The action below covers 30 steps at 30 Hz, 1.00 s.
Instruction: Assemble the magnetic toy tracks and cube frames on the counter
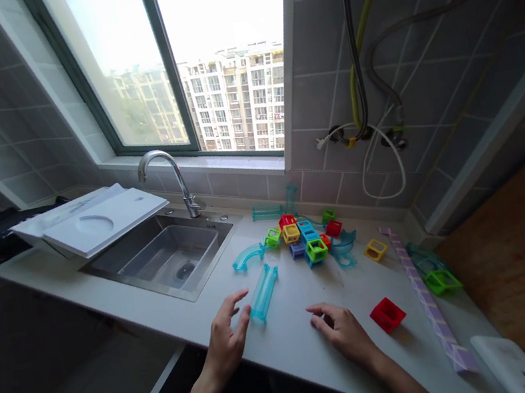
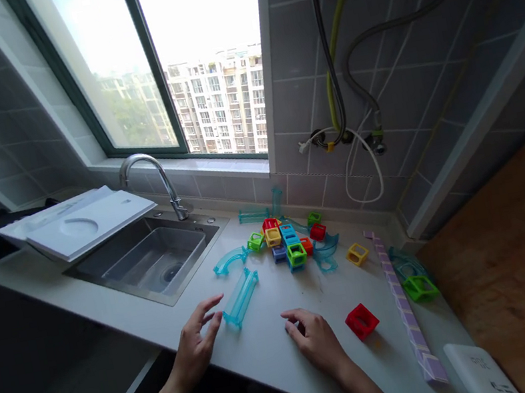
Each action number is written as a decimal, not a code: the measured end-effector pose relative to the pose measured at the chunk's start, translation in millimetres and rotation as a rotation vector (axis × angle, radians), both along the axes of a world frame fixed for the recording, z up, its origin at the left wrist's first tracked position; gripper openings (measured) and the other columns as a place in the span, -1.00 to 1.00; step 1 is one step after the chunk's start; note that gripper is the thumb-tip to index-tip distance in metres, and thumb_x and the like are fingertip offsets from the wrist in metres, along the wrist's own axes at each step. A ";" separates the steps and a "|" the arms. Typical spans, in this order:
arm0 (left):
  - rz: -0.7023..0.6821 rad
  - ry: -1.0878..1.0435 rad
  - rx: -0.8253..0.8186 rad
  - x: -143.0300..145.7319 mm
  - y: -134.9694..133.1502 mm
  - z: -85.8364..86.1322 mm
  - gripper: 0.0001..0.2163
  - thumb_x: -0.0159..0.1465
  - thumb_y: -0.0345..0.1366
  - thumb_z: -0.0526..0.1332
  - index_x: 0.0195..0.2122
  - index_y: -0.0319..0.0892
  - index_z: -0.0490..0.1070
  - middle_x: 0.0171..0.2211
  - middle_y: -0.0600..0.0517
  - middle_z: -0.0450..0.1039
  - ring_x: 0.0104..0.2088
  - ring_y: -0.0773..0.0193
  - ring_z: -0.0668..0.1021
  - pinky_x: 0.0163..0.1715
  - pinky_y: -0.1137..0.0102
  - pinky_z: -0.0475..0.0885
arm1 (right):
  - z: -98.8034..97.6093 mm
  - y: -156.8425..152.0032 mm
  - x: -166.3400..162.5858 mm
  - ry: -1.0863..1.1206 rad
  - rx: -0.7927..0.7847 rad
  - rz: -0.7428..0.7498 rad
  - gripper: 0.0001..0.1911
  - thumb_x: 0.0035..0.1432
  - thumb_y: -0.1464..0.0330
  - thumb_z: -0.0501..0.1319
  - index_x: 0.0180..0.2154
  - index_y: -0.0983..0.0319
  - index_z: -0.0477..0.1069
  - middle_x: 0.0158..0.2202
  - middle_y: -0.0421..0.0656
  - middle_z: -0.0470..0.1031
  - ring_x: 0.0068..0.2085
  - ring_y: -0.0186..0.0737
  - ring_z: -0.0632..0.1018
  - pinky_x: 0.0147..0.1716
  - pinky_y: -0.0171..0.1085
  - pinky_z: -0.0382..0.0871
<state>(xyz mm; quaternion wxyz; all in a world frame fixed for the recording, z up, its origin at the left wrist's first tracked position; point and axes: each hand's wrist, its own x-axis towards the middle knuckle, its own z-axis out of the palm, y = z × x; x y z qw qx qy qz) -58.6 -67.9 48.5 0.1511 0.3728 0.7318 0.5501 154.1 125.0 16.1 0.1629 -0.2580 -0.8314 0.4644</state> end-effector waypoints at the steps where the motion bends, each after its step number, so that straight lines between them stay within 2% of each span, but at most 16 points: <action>1: -0.010 -0.003 -0.023 -11.6 7.7 5.6 -0.61 0.33 -0.06 0.18 0.12 -0.09 0.41 0.14 -0.14 0.45 0.14 -0.01 0.49 0.11 0.12 0.43 | -2.2 -3.1 0.5 0.021 0.027 -0.009 -0.63 0.28 0.15 0.11 -0.10 0.19 0.58 -0.21 -0.06 0.60 -0.25 -0.07 0.57 -0.19 -0.14 0.43; 4: -0.060 0.024 -0.223 -51.7 44.6 22.1 -0.42 0.25 -0.02 0.25 0.23 -0.19 0.26 0.09 -0.24 0.47 0.03 -0.04 0.57 -0.02 0.16 0.49 | -5.3 -7.1 1.4 0.064 0.050 -0.025 -0.65 0.29 0.17 0.10 -0.14 0.19 0.59 -0.22 -0.05 0.61 -0.21 -0.05 0.58 -0.16 -0.14 0.42; 6: -0.069 0.202 -0.409 -75.1 75.6 27.9 -0.39 0.20 -0.06 0.29 0.23 -0.23 0.28 0.11 -0.27 0.46 0.07 -0.05 0.54 0.04 0.19 0.44 | -5.7 -6.3 2.0 0.072 0.031 -0.039 -0.66 0.28 0.18 0.11 -0.14 0.19 0.59 -0.25 -0.06 0.62 -0.24 -0.05 0.59 -0.18 -0.14 0.43; 8: -0.032 0.262 -0.451 -91.7 104.9 27.8 -0.35 0.09 -0.15 0.39 0.18 -0.27 0.32 0.13 -0.32 0.43 0.19 -0.15 0.43 0.16 0.15 0.31 | -5.7 -5.1 2.7 0.081 0.013 -0.058 -0.65 0.27 0.17 0.12 -0.14 0.20 0.59 -0.26 -0.07 0.62 -0.25 -0.05 0.59 -0.19 -0.14 0.44; 11: -0.004 0.273 -0.493 -106.4 134.5 21.3 -0.33 -0.03 -0.20 0.45 0.12 -0.30 0.37 0.12 -0.36 0.43 0.19 -0.23 0.41 0.16 0.12 0.27 | -5.2 -4.7 3.3 0.090 -0.005 -0.069 -0.64 0.26 0.15 0.13 -0.14 0.20 0.59 -0.27 -0.07 0.63 -0.26 -0.05 0.60 -0.18 -0.13 0.45; 14: 0.004 0.237 -0.503 -118.3 143.8 17.0 -0.43 -0.05 -0.21 0.46 0.00 -0.28 0.46 0.05 -0.33 0.49 0.12 -0.18 0.48 0.11 0.16 0.31 | -4.7 -5.0 3.5 0.100 -0.024 -0.068 -0.62 0.26 0.13 0.12 -0.13 0.20 0.59 -0.31 -0.08 0.62 -0.27 -0.05 0.60 -0.20 -0.14 0.45; 18: 0.012 0.121 -0.448 -129.0 131.1 23.9 -0.50 -0.07 -0.20 0.49 -0.10 -0.31 0.52 -0.09 -0.29 0.58 0.02 -0.15 0.55 -0.01 0.17 0.42 | -5.3 -1.7 3.4 0.119 -0.068 -0.065 -0.62 0.26 0.14 0.13 -0.11 0.21 0.59 -0.36 -0.10 0.60 -0.30 -0.07 0.59 -0.22 -0.15 0.44; 22: -0.039 -0.030 -0.330 -107.9 97.0 41.1 -0.38 0.10 -0.05 0.41 0.11 -0.32 0.40 -0.08 -0.27 0.58 -0.17 0.00 0.65 -0.22 0.22 0.53 | 2.4 0.0 -1.6 0.135 -0.165 -0.069 -0.62 0.28 0.14 0.13 -0.09 0.23 0.57 -0.33 -0.10 0.60 -0.33 -0.13 0.56 -0.27 -0.17 0.44; 23: -0.076 -0.078 -0.278 -96.2 87.5 45.9 -0.37 0.13 -0.03 0.39 0.15 -0.28 0.37 -0.07 -0.24 0.58 -0.19 0.04 0.66 -0.23 0.25 0.55 | 7.7 -1.2 -4.4 0.146 -0.180 -0.067 -0.63 0.28 0.14 0.14 -0.09 0.23 0.56 -0.31 -0.09 0.59 -0.32 -0.13 0.55 -0.29 -0.18 0.44; 24: -0.115 -0.199 -0.156 -82.4 78.8 50.8 -0.36 0.11 -0.05 0.42 0.16 -0.27 0.36 -0.07 -0.25 0.58 -0.18 0.03 0.66 -0.22 0.24 0.55 | 14.7 -3.2 -7.9 0.163 -0.186 -0.058 -0.64 0.28 0.14 0.15 -0.08 0.22 0.56 -0.27 -0.08 0.59 -0.29 -0.13 0.55 -0.30 -0.19 0.43; 26: -0.182 -0.373 -0.022 -51.5 65.6 60.0 -0.37 0.08 -0.10 0.47 0.13 -0.21 0.36 -0.08 -0.23 0.59 -0.17 0.03 0.67 -0.19 0.23 0.56 | 32.2 -8.6 -16.1 0.226 -0.183 -0.027 -0.64 0.26 0.14 0.19 -0.02 0.19 0.53 -0.16 -0.06 0.57 -0.20 -0.12 0.56 -0.28 -0.21 0.45; 30: -0.282 -0.521 0.027 5.3 58.8 73.8 -0.48 0.05 -0.18 0.50 0.01 -0.19 0.40 -0.07 -0.21 0.59 -0.15 0.01 0.67 -0.19 0.24 0.57 | 68.9 -19.0 -30.0 0.391 -0.192 0.037 -0.43 0.19 0.15 0.30 0.21 0.08 0.32 0.12 -0.05 0.42 -0.01 -0.10 0.52 -0.15 -0.19 0.49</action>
